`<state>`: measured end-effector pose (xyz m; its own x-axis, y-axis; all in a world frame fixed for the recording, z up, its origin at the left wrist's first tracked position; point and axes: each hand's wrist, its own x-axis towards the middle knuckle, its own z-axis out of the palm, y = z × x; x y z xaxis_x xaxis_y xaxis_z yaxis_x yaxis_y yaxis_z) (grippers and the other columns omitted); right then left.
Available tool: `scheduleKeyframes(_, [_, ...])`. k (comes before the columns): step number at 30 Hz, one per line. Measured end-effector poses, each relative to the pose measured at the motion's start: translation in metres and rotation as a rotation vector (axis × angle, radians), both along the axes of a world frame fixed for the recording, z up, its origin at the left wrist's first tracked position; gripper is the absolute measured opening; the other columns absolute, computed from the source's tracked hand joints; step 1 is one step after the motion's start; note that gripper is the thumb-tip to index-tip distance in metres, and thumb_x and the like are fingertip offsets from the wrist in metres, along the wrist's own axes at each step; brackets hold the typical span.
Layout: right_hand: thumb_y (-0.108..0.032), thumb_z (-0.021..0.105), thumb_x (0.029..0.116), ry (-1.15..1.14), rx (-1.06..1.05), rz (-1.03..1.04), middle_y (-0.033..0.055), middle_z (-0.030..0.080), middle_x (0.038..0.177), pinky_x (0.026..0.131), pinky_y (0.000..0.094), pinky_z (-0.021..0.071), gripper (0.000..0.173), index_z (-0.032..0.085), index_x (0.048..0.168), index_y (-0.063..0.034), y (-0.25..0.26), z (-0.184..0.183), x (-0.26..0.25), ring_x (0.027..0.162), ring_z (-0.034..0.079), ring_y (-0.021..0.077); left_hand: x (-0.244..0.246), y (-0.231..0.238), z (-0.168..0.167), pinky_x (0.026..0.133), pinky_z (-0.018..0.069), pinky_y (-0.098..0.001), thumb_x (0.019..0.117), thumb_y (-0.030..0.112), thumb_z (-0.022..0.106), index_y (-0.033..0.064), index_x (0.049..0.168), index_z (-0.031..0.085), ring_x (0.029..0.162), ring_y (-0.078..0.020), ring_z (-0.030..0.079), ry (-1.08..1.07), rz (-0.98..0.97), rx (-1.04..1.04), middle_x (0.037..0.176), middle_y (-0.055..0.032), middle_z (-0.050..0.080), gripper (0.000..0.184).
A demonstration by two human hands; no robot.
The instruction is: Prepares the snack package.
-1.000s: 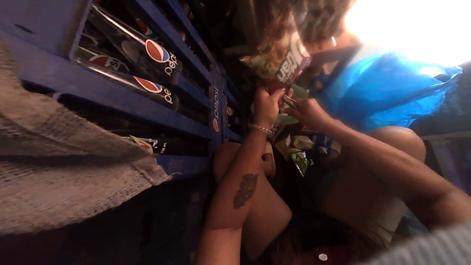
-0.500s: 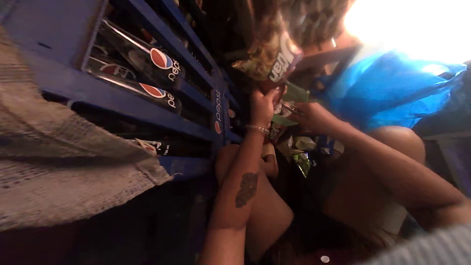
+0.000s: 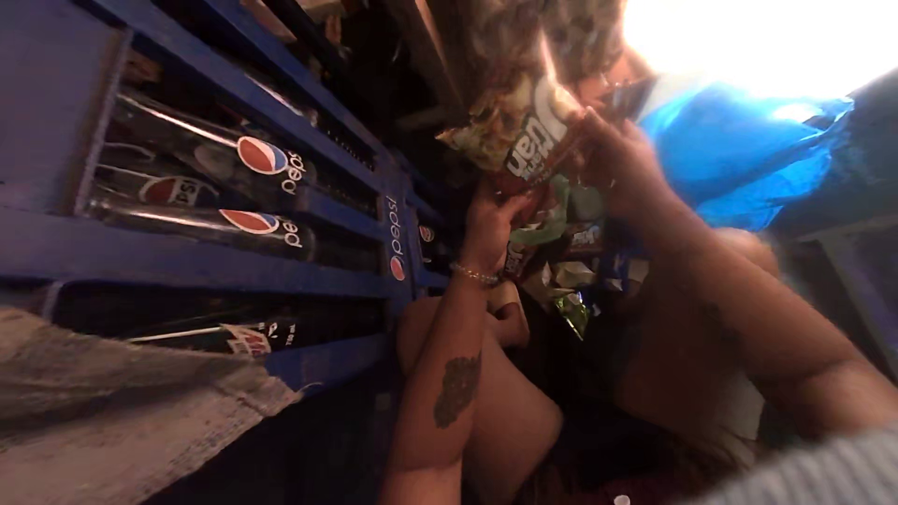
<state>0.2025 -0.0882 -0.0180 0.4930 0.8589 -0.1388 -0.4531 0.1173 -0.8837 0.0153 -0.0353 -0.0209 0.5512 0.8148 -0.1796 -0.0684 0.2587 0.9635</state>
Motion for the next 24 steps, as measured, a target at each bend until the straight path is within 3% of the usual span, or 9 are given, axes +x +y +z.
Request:
scheduleKeyframes(4, [-0.009,0.065,0.0991,-0.119,0.087,-0.03,0.0057,0.069,0.092,0.065,0.0299,0.0619,0.024,0.059,0.121,-0.0028,0.006,0.003,-0.007,0.073,0.069,0.0135,-0.002,0.003,0.002,0.088,0.0621,-0.0412,0.0984,0.004,0.064,0.0026,0.143,0.041,0.104,-0.0241,0.071,-0.002,0.034,-0.026,0.122,-0.0135,0.066,0.051])
scheduleKeyframes(7, [-0.005,0.069,0.095,-0.29,0.145,-0.067,0.0027,0.068,0.092,0.066,0.0287,0.0618,0.022,0.06,0.115,-0.0024,0.008,0.003,-0.007,0.075,0.068,0.0115,-0.008,0.01,0.005,0.081,0.06,-0.0343,0.0958,0.009,0.067,0.0173,0.156,0.021,0.106,-0.0148,0.065,-0.074,0.168,0.023,0.13,-0.0052,0.056,0.076])
scheduleKeyframes(9, [-0.004,0.07,0.0944,-0.326,0.172,-0.087,0.0031,0.068,0.093,0.067,0.0287,0.0618,0.023,0.061,0.115,-0.002,0.01,0.004,-0.009,0.076,0.068,0.0116,-0.008,0.012,0.006,0.085,0.0604,-0.0416,0.0941,0.007,0.07,0.0211,0.16,0.015,0.111,-0.0208,0.064,-0.146,0.198,-0.022,0.135,-0.0094,0.054,0.087])
scheduleKeyframes(12, [-0.007,0.068,0.0964,-0.317,0.193,-0.092,0.0042,0.068,0.095,0.064,0.0273,0.0606,0.032,0.055,0.125,-0.0002,0.01,0.002,-0.024,0.071,0.067,0.0111,0.0,0.006,0.003,0.084,0.0612,-0.0383,0.092,0.005,0.072,0.0109,0.149,0.032,0.102,-0.0189,0.068,-0.196,0.337,0.001,0.122,-0.0095,0.062,0.07])
scheduleKeyframes(15, [-0.009,0.072,0.0936,-0.311,0.127,-0.018,0.0053,0.071,0.104,0.062,0.0255,0.0592,0.057,0.042,0.142,-0.0005,0.007,0.0,-0.038,0.07,0.067,0.0096,0.008,0.005,0.001,0.086,0.0605,-0.0356,0.0939,0.004,0.071,0.0101,0.146,0.031,0.104,-0.0166,0.066,-0.279,0.499,0.07,0.122,-0.0077,0.059,0.065])
scheduleKeyframes(18, [-0.007,0.083,0.0813,-0.395,0.067,0.059,0.0073,0.07,0.109,0.065,0.0259,0.0595,0.074,0.045,0.145,-0.0027,0.009,-0.007,-0.045,0.081,0.069,0.0114,0.01,0.004,-0.001,0.09,0.0597,-0.038,0.095,0.003,0.068,0.0098,0.148,0.026,0.109,-0.0187,0.065,-0.373,0.528,0.119,0.126,-0.0098,0.058,0.068])
scheduleKeyframes(20, [-0.003,0.085,0.0771,-0.461,0.071,0.081,0.0045,0.071,0.103,0.07,0.0236,0.0593,0.074,0.048,0.141,-0.0028,0.011,-0.008,-0.048,0.083,0.069,0.0088,0.011,0.001,-0.004,0.093,0.0585,-0.0375,0.0959,0.001,0.066,0.0099,0.145,0.03,0.11,-0.0178,0.065,-0.421,0.5,0.121,0.125,-0.008,0.059,0.062])
scheduleKeyframes(24, [0.001,0.078,0.0828,-0.504,0.163,0.038,0.002,0.071,0.093,0.073,0.0231,0.0596,0.052,0.058,0.131,-0.0003,0.013,-0.008,-0.049,0.08,0.069,0.0064,0.012,-0.001,-0.005,0.092,0.0583,-0.0365,0.1043,0.01,0.056,0.0093,0.135,0.042,0.104,-0.0166,0.067,-0.478,0.445,0.015,0.115,-0.0055,0.064,0.033])
